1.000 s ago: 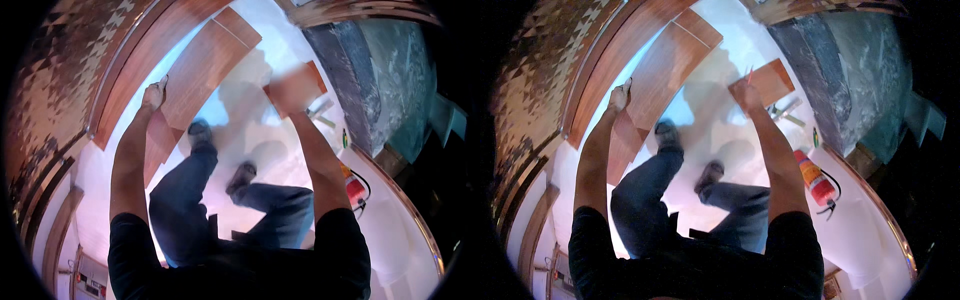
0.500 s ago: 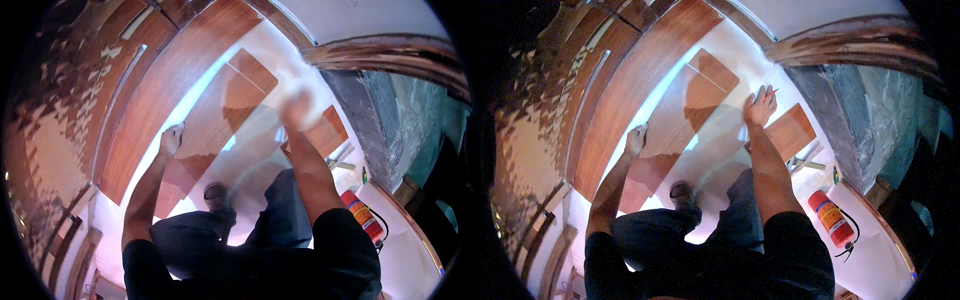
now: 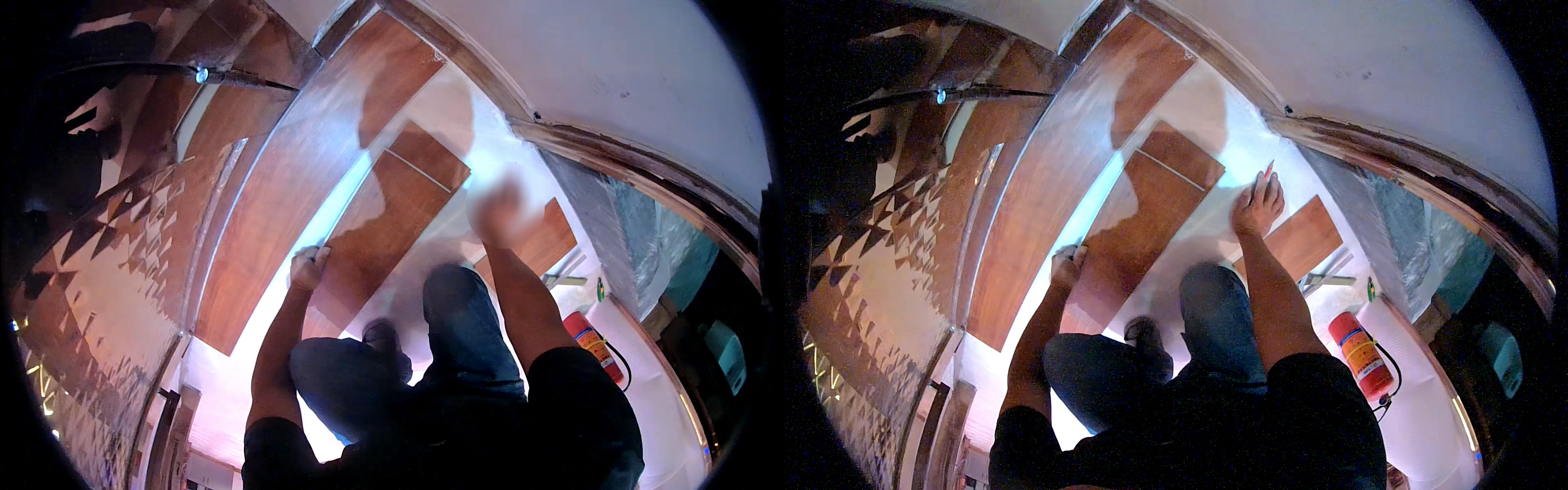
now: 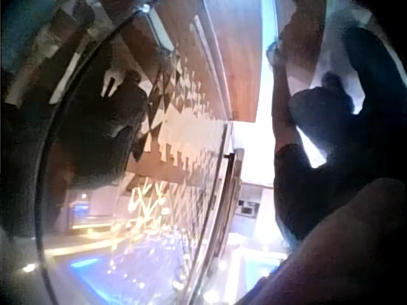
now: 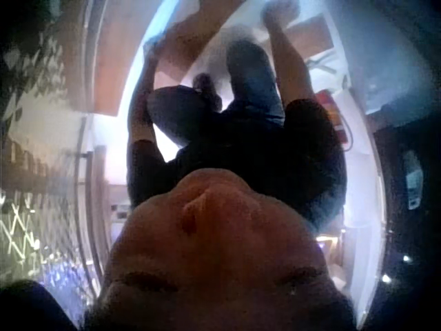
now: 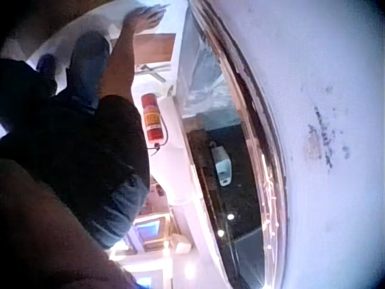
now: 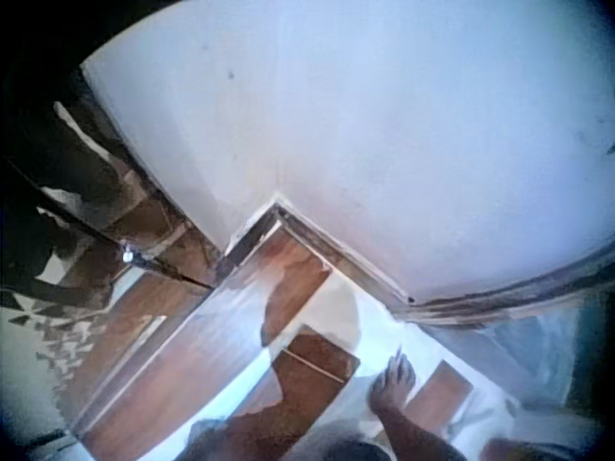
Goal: The person kneels on the floor and installs wooden flooring planks. They use a utility knife to trim the edges of the planks for a precise fit and a pencil to mark cutting lines along the wall.
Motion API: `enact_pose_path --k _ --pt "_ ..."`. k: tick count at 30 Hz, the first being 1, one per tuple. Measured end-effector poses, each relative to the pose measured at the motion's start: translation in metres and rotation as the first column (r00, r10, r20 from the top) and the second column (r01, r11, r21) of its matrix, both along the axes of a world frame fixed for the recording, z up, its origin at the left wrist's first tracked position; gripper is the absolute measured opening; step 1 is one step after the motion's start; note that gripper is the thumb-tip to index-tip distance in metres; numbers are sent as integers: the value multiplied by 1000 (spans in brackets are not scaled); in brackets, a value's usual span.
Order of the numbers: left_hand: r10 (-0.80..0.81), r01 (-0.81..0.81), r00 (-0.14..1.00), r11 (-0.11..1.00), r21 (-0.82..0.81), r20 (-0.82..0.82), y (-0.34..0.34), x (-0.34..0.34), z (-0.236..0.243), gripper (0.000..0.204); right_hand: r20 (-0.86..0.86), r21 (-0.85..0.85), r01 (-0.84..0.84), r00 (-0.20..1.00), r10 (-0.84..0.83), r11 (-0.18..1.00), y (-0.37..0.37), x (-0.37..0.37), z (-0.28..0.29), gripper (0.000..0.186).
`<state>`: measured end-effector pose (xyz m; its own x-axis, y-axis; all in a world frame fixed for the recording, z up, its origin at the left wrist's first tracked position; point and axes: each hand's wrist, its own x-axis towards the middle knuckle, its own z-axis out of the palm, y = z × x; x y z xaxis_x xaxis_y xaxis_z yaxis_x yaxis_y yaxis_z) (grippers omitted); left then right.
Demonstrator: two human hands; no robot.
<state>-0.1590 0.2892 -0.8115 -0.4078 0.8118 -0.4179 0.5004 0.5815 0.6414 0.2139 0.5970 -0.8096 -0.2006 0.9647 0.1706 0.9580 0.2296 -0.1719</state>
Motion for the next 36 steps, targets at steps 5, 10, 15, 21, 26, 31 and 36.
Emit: enact_pose_path --k 5,10,15,21,26,31,36 --pt "15 -15 1000 1000 3 8 -5 -7 -3 42 37 -65 40 999 -38 997 2 -15 10 55" --pt "-24 26 999 998 -60 43 1 -6 11 46 20 -8 6 1000 -6 1000 -9 0 -7 55" --pt "8 -8 1000 1000 -9 -1 -7 -4 18 48 -15 -12 -11 1000 10 1000 -13 -9 3 53" --pt "37 -35 999 994 -105 21 -4 6 31 51 -7 175 -105 994 108 979 -12 12 -21 49" --pt "-198 123 933 960 -251 -300 -28 8 66 47 -102 249 -196 969 226 949 -22 -8 -13 44" --pt "120 -150 881 988 -30 -458 -125 33 147 37 -334 -13 -646 722 606 763 -42 -82 22 43" --pt "517 -515 855 838 -179 -39 -281 119 142 41 -197 -303 -567 824 532 766 -47 -77 -13 46"
